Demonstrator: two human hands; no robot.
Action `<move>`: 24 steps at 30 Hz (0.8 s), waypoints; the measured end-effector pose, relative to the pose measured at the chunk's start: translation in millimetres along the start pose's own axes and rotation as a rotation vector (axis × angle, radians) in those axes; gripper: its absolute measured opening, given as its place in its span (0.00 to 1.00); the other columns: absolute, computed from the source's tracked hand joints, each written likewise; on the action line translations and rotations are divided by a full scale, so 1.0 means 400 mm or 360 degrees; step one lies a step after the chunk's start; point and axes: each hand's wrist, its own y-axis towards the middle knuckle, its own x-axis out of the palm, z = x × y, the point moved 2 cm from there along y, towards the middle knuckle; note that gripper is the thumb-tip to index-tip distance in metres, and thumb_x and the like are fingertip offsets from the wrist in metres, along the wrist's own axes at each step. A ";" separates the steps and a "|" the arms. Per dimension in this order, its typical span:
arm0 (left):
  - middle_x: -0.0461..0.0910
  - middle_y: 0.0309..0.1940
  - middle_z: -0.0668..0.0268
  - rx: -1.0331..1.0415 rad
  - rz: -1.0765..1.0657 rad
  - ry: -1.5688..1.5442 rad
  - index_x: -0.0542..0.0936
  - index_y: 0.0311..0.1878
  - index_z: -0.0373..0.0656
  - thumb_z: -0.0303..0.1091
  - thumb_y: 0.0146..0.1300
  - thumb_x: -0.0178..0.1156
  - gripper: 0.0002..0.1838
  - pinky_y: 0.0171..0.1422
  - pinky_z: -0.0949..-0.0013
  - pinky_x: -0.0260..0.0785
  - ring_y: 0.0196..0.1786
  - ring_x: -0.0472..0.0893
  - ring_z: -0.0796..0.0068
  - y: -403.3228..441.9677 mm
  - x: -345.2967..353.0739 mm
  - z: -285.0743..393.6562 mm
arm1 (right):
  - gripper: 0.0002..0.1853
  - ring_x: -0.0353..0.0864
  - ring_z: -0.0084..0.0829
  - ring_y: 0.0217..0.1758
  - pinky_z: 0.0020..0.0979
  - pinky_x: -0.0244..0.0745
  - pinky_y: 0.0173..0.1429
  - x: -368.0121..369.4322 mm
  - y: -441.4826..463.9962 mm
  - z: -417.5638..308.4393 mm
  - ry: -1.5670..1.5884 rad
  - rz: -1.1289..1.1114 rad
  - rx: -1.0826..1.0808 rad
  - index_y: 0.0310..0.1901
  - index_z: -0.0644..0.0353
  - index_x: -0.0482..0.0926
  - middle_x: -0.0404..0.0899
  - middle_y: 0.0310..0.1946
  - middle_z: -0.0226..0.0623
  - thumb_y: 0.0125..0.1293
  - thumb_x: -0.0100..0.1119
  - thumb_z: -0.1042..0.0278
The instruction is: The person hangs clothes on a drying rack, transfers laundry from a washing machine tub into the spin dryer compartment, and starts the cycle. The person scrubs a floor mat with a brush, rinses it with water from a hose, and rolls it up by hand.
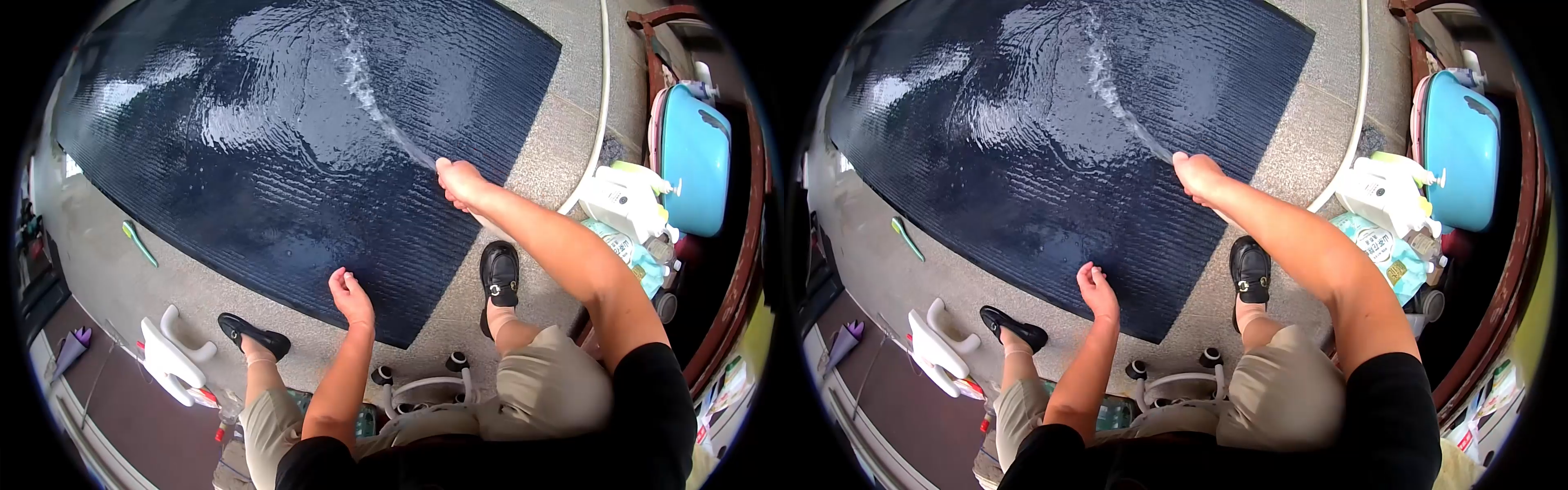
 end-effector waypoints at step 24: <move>0.70 0.58 0.54 -0.1111 0.0621 0.0336 0.62 0.61 0.44 0.36 0.59 0.65 0.31 0.60 0.57 0.70 0.54 0.74 0.60 -0.149 -0.042 -0.158 | 0.25 0.64 0.29 0.13 0.36 0.61 0.19 -0.194 0.121 -0.041 0.0716 0.0471 -0.0065 0.22 0.59 0.67 0.68 0.16 0.34 0.67 0.36 0.46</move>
